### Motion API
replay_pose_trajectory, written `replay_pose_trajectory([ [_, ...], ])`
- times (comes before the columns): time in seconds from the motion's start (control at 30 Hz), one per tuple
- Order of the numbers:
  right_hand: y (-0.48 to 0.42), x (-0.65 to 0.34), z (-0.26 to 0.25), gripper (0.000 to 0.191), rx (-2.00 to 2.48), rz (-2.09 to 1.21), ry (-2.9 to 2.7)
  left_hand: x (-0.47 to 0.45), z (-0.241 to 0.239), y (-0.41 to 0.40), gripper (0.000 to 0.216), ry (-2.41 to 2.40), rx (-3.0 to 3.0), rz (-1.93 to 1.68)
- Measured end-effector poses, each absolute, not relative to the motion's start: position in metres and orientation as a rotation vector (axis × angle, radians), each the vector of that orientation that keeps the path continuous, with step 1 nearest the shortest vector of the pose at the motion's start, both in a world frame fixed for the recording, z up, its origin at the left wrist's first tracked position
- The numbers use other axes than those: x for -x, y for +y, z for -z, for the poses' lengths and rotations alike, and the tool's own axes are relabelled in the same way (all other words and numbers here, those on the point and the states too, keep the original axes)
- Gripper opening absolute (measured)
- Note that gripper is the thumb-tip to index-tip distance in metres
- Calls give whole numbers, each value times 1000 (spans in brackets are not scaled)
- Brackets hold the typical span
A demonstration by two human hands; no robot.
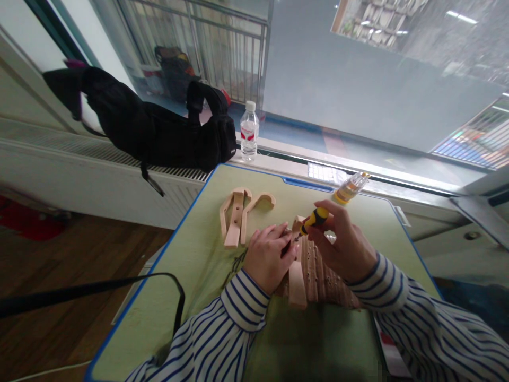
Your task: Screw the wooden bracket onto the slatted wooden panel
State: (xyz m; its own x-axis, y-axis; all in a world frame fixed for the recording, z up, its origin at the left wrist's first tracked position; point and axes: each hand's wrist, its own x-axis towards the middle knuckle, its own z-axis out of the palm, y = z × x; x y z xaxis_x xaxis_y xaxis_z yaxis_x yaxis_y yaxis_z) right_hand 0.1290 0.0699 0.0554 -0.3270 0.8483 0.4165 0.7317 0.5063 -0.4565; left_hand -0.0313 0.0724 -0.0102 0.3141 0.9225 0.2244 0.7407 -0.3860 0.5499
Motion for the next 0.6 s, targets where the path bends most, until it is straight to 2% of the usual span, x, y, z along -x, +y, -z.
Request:
replay_pose_trajectory([
  [0.5, 72, -129, -44, 43, 1298, -216, -2013, 31, 10, 71, 27, 1500, -2239, -742],
  [0.6, 74, -130, -45, 50, 1258, -170, -2036, 31, 9, 70, 26, 1498, -2237, -748],
])
